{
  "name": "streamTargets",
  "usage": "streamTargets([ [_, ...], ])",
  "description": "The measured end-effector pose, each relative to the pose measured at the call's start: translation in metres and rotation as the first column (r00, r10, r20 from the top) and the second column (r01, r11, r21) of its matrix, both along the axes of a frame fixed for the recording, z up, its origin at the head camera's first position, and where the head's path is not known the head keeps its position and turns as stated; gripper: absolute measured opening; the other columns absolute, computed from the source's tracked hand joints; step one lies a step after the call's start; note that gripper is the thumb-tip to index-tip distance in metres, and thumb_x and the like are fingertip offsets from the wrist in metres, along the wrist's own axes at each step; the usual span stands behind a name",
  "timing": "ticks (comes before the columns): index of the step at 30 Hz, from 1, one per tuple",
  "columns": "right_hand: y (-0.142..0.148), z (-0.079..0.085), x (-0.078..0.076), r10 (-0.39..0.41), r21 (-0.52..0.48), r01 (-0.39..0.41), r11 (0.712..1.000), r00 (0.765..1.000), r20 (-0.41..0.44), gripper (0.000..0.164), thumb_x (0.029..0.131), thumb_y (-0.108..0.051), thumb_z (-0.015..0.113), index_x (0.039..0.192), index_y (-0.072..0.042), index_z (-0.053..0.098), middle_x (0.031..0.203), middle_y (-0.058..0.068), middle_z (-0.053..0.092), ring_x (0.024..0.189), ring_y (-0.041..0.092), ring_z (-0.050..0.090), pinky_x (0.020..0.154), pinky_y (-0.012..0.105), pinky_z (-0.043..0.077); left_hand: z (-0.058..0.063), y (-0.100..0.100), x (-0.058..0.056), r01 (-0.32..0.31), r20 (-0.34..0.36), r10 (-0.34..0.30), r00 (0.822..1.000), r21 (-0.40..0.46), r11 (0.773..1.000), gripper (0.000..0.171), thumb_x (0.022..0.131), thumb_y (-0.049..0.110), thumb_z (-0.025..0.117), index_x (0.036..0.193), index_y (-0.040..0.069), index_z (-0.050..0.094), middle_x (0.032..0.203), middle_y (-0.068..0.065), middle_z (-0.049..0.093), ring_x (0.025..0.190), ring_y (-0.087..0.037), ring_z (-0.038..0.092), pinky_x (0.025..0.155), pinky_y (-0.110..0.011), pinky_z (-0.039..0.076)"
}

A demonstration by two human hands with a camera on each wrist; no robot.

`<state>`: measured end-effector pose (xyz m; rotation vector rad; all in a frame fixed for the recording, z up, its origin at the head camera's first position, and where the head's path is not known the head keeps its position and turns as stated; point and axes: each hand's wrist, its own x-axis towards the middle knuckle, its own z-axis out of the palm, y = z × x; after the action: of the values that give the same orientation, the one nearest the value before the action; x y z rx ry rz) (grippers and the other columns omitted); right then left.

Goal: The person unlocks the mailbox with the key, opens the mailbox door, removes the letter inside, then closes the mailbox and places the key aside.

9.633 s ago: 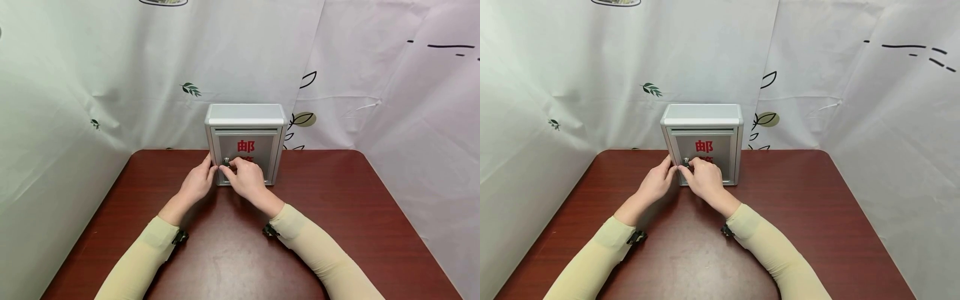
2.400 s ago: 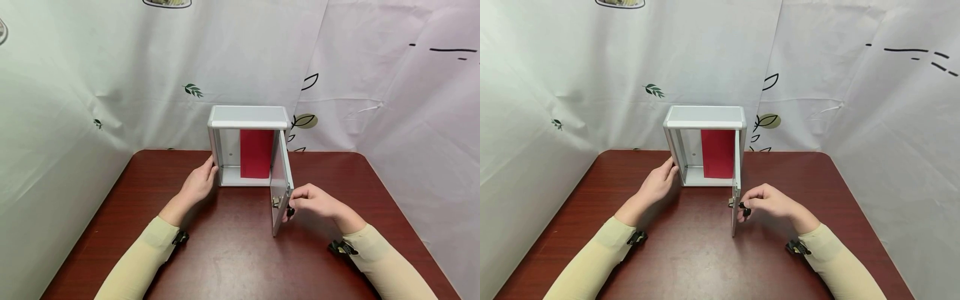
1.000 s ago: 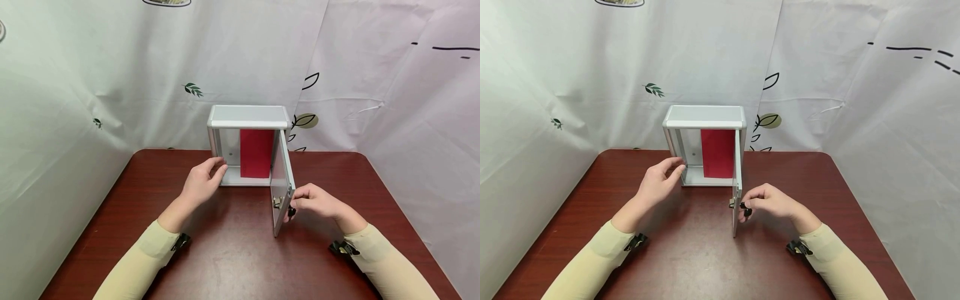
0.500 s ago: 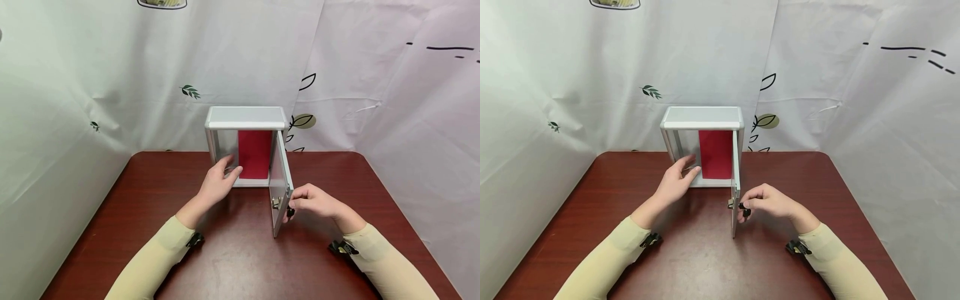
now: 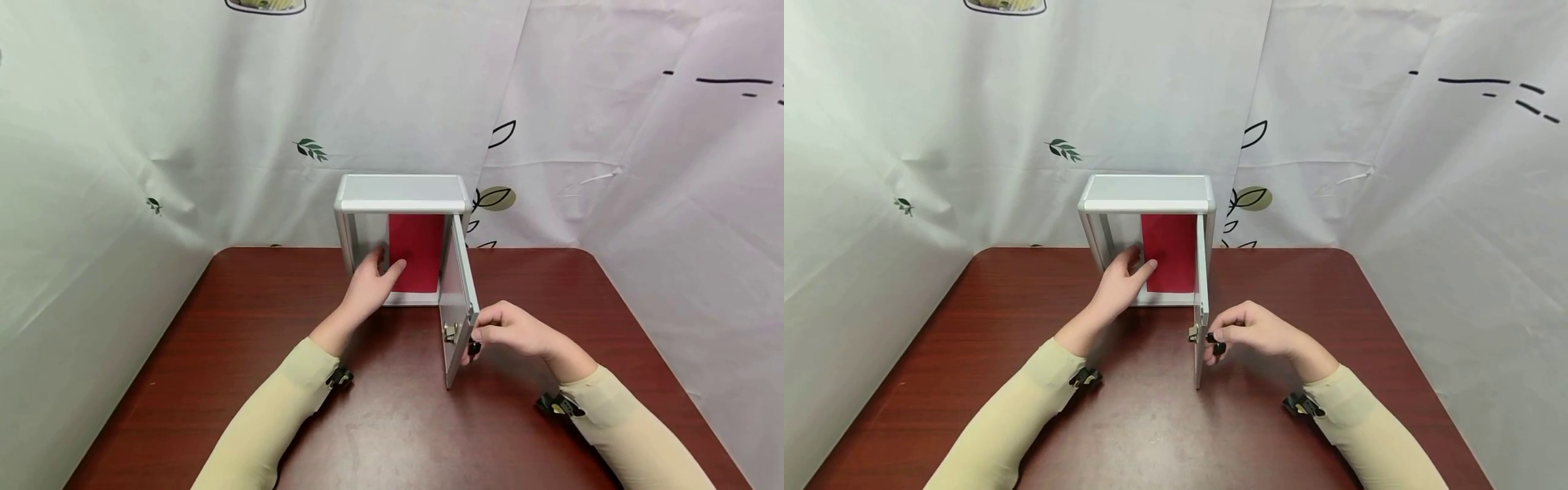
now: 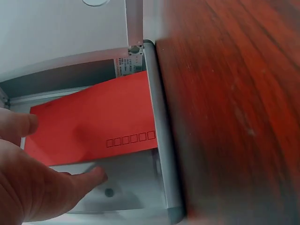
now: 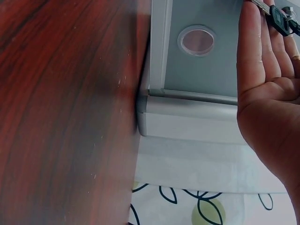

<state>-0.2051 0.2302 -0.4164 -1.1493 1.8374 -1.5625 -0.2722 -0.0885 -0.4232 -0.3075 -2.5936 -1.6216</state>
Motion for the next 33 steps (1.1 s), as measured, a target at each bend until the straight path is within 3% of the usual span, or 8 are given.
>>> streamTargets([
  [5, 0.000, 0.000, 0.000, -0.004, -0.001, 0.004, 1.000, 1.000, -0.005, 0.025, 0.106, 0.009, 0.054, 0.109, 0.010, 0.079, 0.096, 0.029, 0.080, 0.089, 0.037, 0.083, 0.083, 0.048, 0.068, -0.003, 0.004, -0.009, -0.004, -0.018, 0.004, 1.000, 0.006, 1.000, 0.072, 0.110, 0.042, 0.066, 0.164, -0.001, 0.048, 0.158, -0.024, 0.058, 0.143, -0.039, 0.058, 0.119, -0.057, 0.047],
  [9, 0.001, 0.000, 0.000, -0.003, -0.007, 0.003, 1.000, 1.000, -0.010, 0.025, 0.106, 0.008, 0.053, 0.109, 0.010, 0.079, 0.096, 0.029, 0.080, 0.089, 0.035, 0.083, 0.082, 0.047, 0.068, -0.004, 0.008, -0.014, 0.004, -0.028, -0.003, 1.000, 0.014, 1.000, 0.064, 0.109, 0.041, 0.067, 0.154, -0.002, 0.054, 0.141, -0.024, 0.064, 0.126, -0.039, 0.062, 0.110, -0.056, 0.051],
  [16, 0.001, -0.002, -0.001, -0.004, 0.004, 0.004, 1.000, 1.000, -0.009, 0.027, 0.107, 0.007, 0.054, 0.112, 0.005, 0.080, 0.096, 0.029, 0.080, 0.089, 0.039, 0.082, 0.081, 0.052, 0.068, -0.010, 0.013, -0.021, 0.014, 0.003, -0.014, 1.000, 0.048, 0.999, 0.066, 0.109, 0.041, 0.068, 0.157, -0.002, 0.053, 0.142, -0.020, 0.066, 0.126, -0.036, 0.065, 0.107, -0.055, 0.054],
  [24, 0.000, -0.002, -0.002, 0.023, -0.017, -0.023, 1.000, 1.000, -0.011, 0.026, 0.107, 0.008, 0.054, 0.113, 0.009, 0.079, 0.096, 0.032, 0.079, 0.088, 0.042, 0.082, 0.082, 0.052, 0.068, -0.016, 0.015, -0.029, 0.034, 0.007, -0.035, 0.999, 0.095, 0.995, 0.048, 0.108, 0.038, 0.071, 0.137, 0.001, 0.064, 0.124, -0.016, 0.072, 0.105, -0.029, 0.068, 0.090, -0.045, 0.056],
  [33, -0.002, -0.002, -0.001, 0.023, -0.013, -0.023, 1.000, 1.000, -0.009, 0.025, 0.106, 0.007, 0.054, 0.113, 0.009, 0.079, 0.097, 0.027, 0.081, 0.088, 0.045, 0.080, 0.080, 0.057, 0.067, -0.020, 0.023, -0.035, 0.064, 0.023, -0.069, 0.997, 0.152, 0.986, 0.048, 0.110, 0.035, 0.069, 0.142, -0.001, 0.064, 0.127, -0.019, 0.072, 0.110, -0.032, 0.071, 0.094, -0.048, 0.058],
])
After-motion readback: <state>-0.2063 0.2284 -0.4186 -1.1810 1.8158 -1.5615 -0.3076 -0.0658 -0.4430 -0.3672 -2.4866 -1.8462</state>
